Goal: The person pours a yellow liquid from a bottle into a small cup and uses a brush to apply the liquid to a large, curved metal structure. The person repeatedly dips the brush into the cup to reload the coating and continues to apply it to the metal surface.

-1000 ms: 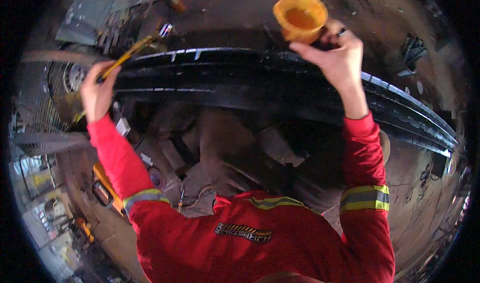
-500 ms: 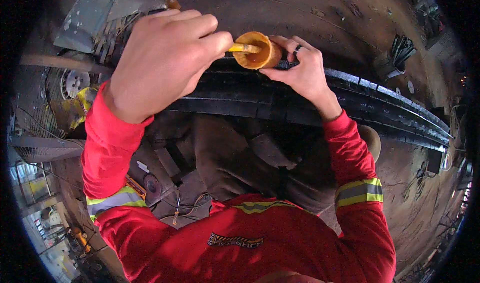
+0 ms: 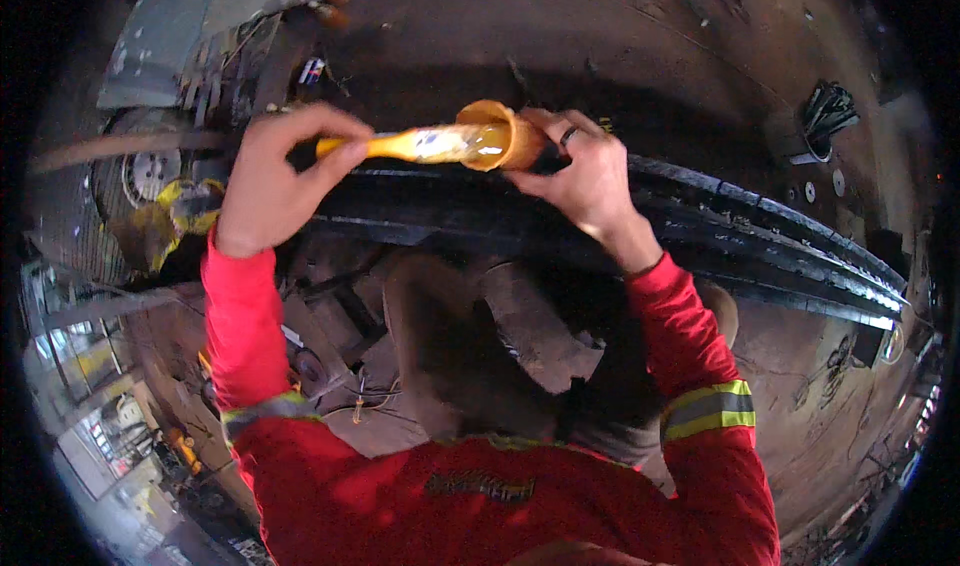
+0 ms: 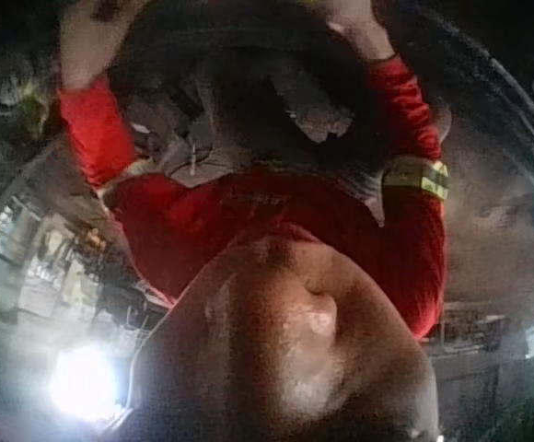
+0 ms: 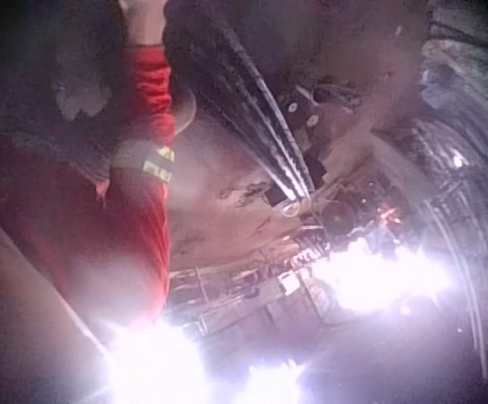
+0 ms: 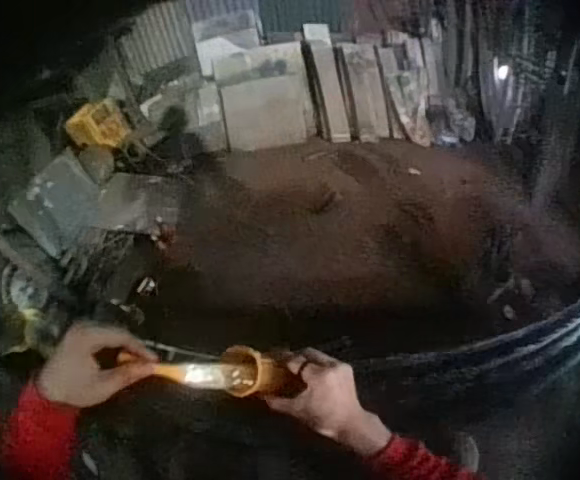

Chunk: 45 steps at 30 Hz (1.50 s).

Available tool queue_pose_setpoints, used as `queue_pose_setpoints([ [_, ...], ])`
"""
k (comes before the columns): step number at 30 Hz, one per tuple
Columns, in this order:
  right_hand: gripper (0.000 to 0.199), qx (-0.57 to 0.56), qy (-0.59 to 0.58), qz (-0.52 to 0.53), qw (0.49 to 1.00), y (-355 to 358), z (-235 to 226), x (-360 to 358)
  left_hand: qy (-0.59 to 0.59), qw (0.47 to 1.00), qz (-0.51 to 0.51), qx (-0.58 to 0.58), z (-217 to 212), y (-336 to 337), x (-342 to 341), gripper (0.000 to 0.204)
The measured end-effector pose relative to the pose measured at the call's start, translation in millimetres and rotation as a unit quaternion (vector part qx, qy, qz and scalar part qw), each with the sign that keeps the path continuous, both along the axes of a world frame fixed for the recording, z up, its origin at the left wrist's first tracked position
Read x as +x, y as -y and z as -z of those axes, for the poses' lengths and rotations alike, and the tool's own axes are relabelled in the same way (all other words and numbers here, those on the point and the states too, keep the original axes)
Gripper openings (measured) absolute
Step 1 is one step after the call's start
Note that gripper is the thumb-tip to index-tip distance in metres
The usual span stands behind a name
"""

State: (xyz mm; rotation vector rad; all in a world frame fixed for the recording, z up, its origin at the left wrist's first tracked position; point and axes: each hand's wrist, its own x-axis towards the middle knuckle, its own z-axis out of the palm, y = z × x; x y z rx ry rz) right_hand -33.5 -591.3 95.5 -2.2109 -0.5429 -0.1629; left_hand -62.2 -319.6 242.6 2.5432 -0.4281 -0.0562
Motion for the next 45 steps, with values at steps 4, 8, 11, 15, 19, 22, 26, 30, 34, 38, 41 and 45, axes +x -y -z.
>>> queue_pose_setpoints([
  [4,0.06,0.034,-0.018,0.036,0.999,20,-18,12,-0.164,0.964,-0.132,-0.161,-6,10,9,0.019],
  [8,0.058,0.051,-0.036,0.085,0.994,27,-76,29,-0.174,0.946,-0.201,-0.187,-42,29,18,0.021],
  [11,0.056,0.066,-0.043,0.1,0.992,33,-142,54,-0.168,0.935,-0.238,-0.2,-93,47,28,0.019],
  [15,0.055,0.088,-0.039,0.101,0.99,44,-226,100,-0.145,0.931,-0.259,-0.21,-169,47,47,0.016],
  [19,0.056,0.096,-0.019,0.104,0.99,48,-285,137,-0.079,0.924,-0.261,-0.267,-222,35,60,0.014],
  [22,0.057,0.085,-0.041,0.106,0.99,46,-315,152,-0.044,0.868,-0.25,-0.426,-250,25,65,0.014],
  [26,0.057,0.107,-0.001,0.077,0.991,24,-317,160,0.029,0.842,-0.195,-0.502,-288,20,91,0.017],
  [30,0.054,0.099,-0.026,0.078,0.992,-1,-317,158,0.049,0.836,-0.118,-0.533,-308,-1,110,0.018],
  [34,0.053,0.06,-0.045,0.096,0.993,-34,-302,161,0.04,0.865,-0.184,-0.465,-287,-13,118,0.016],
  [38,0.059,0.113,-0.023,0.136,0.984,-67,-269,174,-0.077,0.855,-0.202,-0.471,-199,-61,100,0.017],
  [41,0.051,0.144,-0.064,0.18,0.971,-77,-250,189,-0.165,0.805,-0.209,-0.53,-139,-111,92,0.02],
  [45,0.045,0.297,-0.153,0.225,0.915,-70,-199,173,-0.325,0.888,-0.218,-0.243,-74,-171,102,0.021],
])
